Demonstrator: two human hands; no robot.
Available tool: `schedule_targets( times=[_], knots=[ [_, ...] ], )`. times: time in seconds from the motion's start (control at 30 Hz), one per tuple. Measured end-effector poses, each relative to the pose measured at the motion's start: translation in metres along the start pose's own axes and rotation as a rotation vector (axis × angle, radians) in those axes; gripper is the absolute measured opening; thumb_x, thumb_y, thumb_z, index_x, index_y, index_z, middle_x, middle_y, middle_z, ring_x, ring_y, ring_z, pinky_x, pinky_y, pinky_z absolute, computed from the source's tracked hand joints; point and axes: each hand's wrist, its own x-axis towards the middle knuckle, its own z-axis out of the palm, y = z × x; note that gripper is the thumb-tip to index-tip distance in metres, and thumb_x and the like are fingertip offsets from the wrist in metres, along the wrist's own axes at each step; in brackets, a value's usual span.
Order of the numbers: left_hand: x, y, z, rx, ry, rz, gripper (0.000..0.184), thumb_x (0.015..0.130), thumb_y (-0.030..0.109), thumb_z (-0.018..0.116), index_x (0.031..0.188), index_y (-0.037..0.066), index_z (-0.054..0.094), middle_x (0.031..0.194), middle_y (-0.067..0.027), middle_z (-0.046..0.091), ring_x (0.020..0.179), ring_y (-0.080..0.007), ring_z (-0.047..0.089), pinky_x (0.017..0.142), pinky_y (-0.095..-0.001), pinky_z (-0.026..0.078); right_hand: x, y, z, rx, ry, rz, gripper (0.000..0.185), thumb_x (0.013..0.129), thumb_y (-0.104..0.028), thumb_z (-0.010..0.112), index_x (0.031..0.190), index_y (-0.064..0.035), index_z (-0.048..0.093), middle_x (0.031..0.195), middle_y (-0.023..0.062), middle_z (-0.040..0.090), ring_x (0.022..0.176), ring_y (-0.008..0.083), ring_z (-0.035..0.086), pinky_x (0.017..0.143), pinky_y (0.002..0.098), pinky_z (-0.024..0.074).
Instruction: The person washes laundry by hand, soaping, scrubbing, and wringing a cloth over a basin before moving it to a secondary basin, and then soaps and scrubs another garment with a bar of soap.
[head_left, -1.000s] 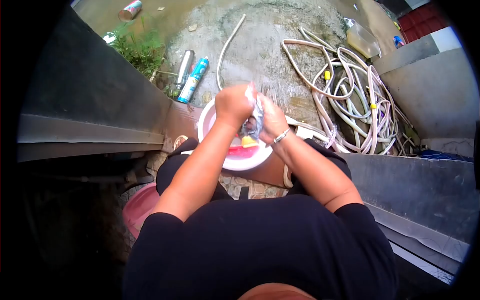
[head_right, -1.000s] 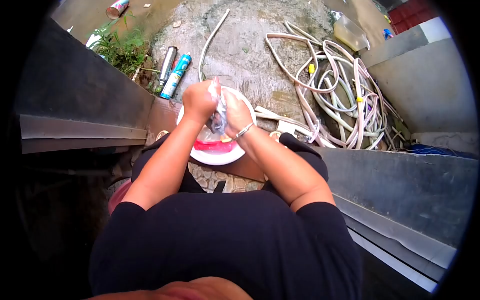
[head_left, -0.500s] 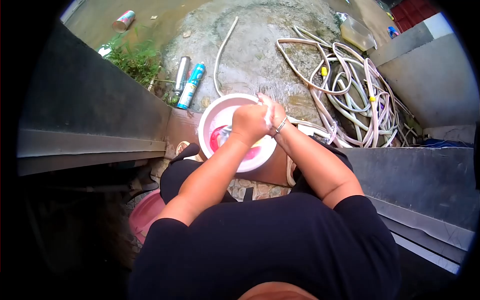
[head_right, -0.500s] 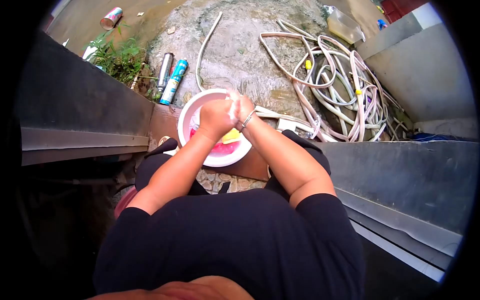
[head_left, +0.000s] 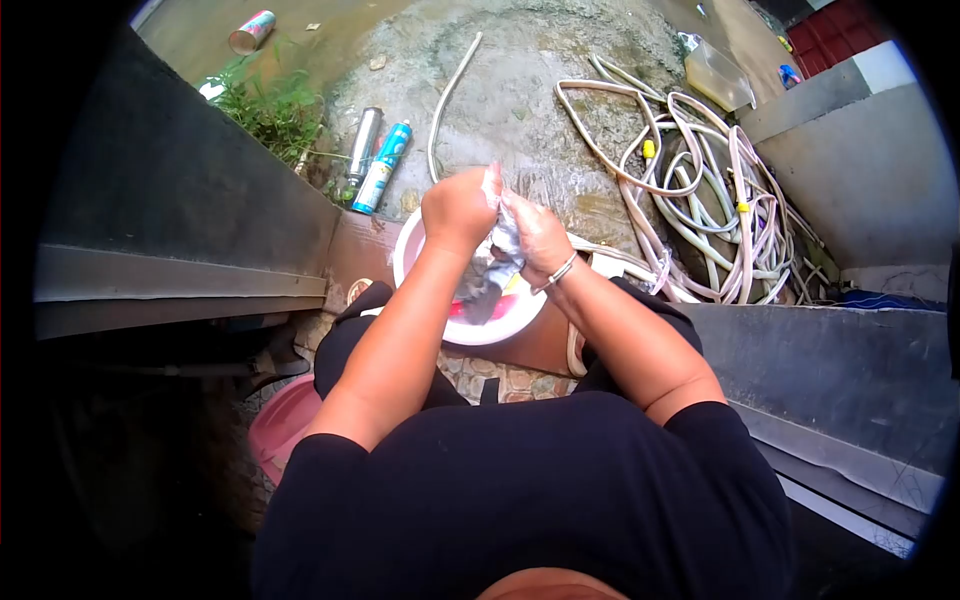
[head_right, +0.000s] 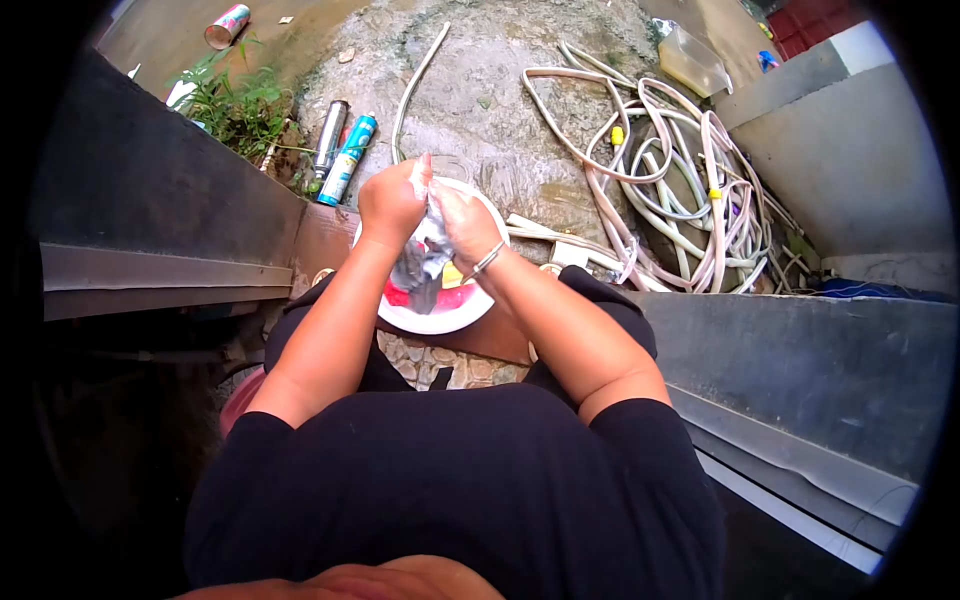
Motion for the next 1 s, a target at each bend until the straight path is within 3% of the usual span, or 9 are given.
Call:
schedule_targets(
  times=[0.3,0.47,0.63,0.7,0.77,0.8,0.9,0.93,1.0],
  knots=[
    [0.013,-0.041,-0.008,-0.219,-0.278,-0.030,0.050,0.087,0.043,0.049,0.062,0.000,0.054,0.058,-0.0179,0.050,0.055,-0.0327,0.047,0.055,-0.0397,0.038,0.031,0.010,-0.045,0.035,0.097,-0.122,0.037,0.091,-0.033,0.048,0.097,0.0027,0.057,0.091,0.0092,0.061,0.080,0.0154,0.058,0.073,0.0284,0.0468],
    [0.013,-0.036,-0.011,-0.227,-0.283,-0.089,0.048,0.087,0.041,0.050,0.062,0.000,0.056,0.058,-0.0162,0.051,0.054,-0.0306,0.047,0.055,-0.0376,0.039,0.020,-0.006,-0.037,0.044,0.084,-0.081,0.034,0.090,-0.031,0.051,0.096,0.0020,0.057,0.090,0.0065,0.061,0.077,0.0127,0.057,0.069,0.0271,0.0454],
    [0.004,-0.031,0.009,-0.242,-0.067,0.011,0.031,0.089,0.036,0.048,0.086,0.006,0.057,0.067,-0.0194,0.057,0.064,-0.0347,0.057,0.059,-0.0394,0.044,0.030,-0.001,-0.046,-0.137,0.089,-0.080,0.030,0.088,-0.030,0.054,0.089,-0.0002,0.060,0.079,0.0017,0.060,0.070,0.0099,0.054,0.062,0.0252,0.0433],
    [-0.014,0.004,0.007,-0.260,-0.182,0.079,0.022,0.086,0.030,0.052,0.087,0.008,0.057,0.067,-0.0192,0.058,0.063,-0.0371,0.058,0.054,-0.0412,0.045,0.031,0.001,-0.043,-0.085,0.131,-0.067,0.032,0.088,-0.032,0.054,0.087,-0.0009,0.060,0.075,0.0009,0.058,0.067,0.0097,0.053,0.061,0.0255,0.0430],
    [-0.036,0.025,0.015,-0.174,-0.359,0.363,0.019,0.082,0.026,0.055,0.078,0.008,0.059,0.067,-0.0175,0.059,0.062,-0.0345,0.059,0.054,-0.0392,0.046,0.045,0.019,-0.055,0.040,0.257,0.231,0.029,0.088,-0.036,0.053,0.086,-0.0074,0.059,0.072,0.0009,0.058,0.055,0.0130,0.053,0.048,0.0267,0.0435],
    [-0.038,0.022,0.020,-0.133,-0.259,0.328,0.019,0.081,0.025,0.056,0.072,0.008,0.059,0.066,-0.0166,0.059,0.062,-0.0334,0.059,0.054,-0.0392,0.046,0.065,0.051,-0.083,0.360,-0.027,0.215,0.029,0.087,-0.037,0.052,0.088,-0.0089,0.058,0.072,0.0009,0.058,0.051,0.0144,0.051,0.047,0.0289,0.0430],
    [-0.009,0.006,0.013,-0.225,0.100,0.120,0.023,0.078,0.020,0.056,0.061,0.006,0.054,0.060,-0.0141,0.056,0.058,-0.0302,0.057,0.054,-0.0383,0.046,0.025,0.037,-0.005,0.141,0.189,-0.040,0.028,0.088,-0.037,0.050,0.091,-0.0101,0.056,0.075,0.0021,0.058,0.054,0.0159,0.053,0.049,0.0315,0.0446],
    [-0.002,0.005,0.003,-0.172,0.084,0.104,0.024,0.079,0.023,0.055,0.062,0.007,0.056,0.059,-0.0135,0.055,0.056,-0.0307,0.056,0.052,-0.0393,0.045,0.015,0.024,-0.011,0.115,-0.077,0.087,0.030,0.088,-0.038,0.049,0.097,-0.0099,0.055,0.083,0.0042,0.059,0.067,0.0170,0.058,0.059,0.0319,0.0486],
    [-0.008,0.008,0.004,-0.073,0.103,0.217,0.024,0.078,0.026,0.057,0.061,0.009,0.057,0.057,-0.0118,0.054,0.054,-0.0301,0.055,0.050,-0.0395,0.044,0.008,0.015,0.002,0.188,0.075,0.108,0.029,0.090,-0.036,0.045,0.094,-0.0095,0.056,0.086,0.0054,0.060,0.074,0.0169,0.058,0.067,0.0316,0.0486]
  ],
)
